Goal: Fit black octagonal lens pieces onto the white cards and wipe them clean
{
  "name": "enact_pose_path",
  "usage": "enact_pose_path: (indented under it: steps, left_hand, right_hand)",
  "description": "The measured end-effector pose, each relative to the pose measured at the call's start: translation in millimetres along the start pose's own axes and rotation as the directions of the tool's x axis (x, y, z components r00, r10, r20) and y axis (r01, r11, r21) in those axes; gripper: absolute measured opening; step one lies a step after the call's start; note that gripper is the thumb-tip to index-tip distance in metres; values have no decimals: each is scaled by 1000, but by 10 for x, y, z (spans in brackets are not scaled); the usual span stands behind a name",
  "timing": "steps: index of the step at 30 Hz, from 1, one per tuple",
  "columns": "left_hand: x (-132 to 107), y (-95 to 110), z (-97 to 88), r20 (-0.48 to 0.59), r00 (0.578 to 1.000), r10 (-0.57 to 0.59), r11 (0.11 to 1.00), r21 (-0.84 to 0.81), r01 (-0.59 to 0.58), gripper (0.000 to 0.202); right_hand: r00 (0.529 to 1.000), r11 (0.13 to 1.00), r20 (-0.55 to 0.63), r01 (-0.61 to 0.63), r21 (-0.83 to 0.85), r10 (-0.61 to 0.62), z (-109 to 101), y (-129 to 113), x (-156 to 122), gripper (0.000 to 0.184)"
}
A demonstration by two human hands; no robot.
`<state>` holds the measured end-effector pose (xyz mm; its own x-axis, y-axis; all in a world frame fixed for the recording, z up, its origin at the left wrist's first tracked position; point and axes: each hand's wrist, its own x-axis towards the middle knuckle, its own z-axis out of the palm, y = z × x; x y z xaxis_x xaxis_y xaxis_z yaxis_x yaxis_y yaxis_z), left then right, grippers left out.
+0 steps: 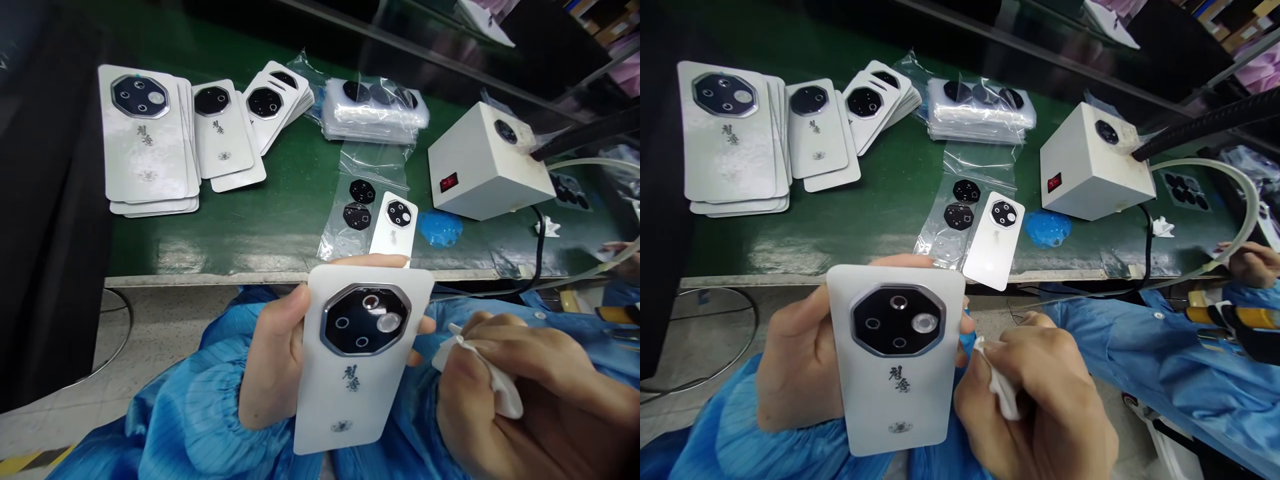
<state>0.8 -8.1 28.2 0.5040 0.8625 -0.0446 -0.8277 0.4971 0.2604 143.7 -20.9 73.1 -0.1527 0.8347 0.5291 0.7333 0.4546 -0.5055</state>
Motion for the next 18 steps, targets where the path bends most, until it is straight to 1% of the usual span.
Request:
enact_pose_path:
  steps: [3, 4, 5, 7, 9, 10, 11, 12, 13, 14, 16, 18]
  left_hand:
    - [-9, -48, 6, 9, 1000, -4, 1000, 13, 4, 53]
    - [-10, -54, 7, 11, 1000, -1, 1000, 16, 0, 54]
    - [-7, -52, 7, 8, 1000, 1, 1000, 17, -2, 53]
    - [16, -34, -2, -3, 1000, 1, 1000, 12, -1, 49]
    - [71, -28, -24, -64, 995, -71, 997, 16, 73, 47]
    - [113, -44, -43, -136, 982, -133, 990, 29, 138, 47]
    - [170, -82, -67, -218, 953, -209, 974, 46, 223, 48]
    - [243, -145, -97, -305, 914, -266, 952, 62, 298, 49]
    - [335, -237, -129, -384, 865, -322, 922, 80, 378, 47]
    - [445, -358, -159, -396, 840, -371, 894, 95, 439, 47]
    - [698, -671, -185, -352, 820, -452, 845, 126, 520, 42]
    - [954, -1034, -143, -288, 788, -545, 785, 156, 600, 38]
  right_hand:
    - [998, 998, -18, -54, -36, 53, 4, 23, -5, 11]
    - [998, 998, -21, -55, -30, 54, 13, 42, -14, 10]
    - [998, 998, -24, -55, -6, 55, 25, 70, -32, 11]
    - [997, 996, -62, -31, 81, 36, 59, 148, -103, 18]
    - [986, 990, -160, -20, 141, 42, 98, 228, -234, 27]
    - [973, 989, -224, -21, 149, 54, 115, 261, -319, 29]
    - [951, 987, -293, -54, 149, 96, 128, 291, -414, 30]
    - [939, 984, -329, -46, 173, 102, 136, 321, -514, 29]
    - [895, 985, -434, -35, 167, 105, 135, 355, -614, 23]
    - [865, 993, -491, -53, 107, 99, 124, 398, -711, 19]
    - [804, 993, -588, -118, -16, 87, 59, 508, -899, 12]
    - [736, 972, -672, -207, -107, 83, -65, 620, -1084, 11]
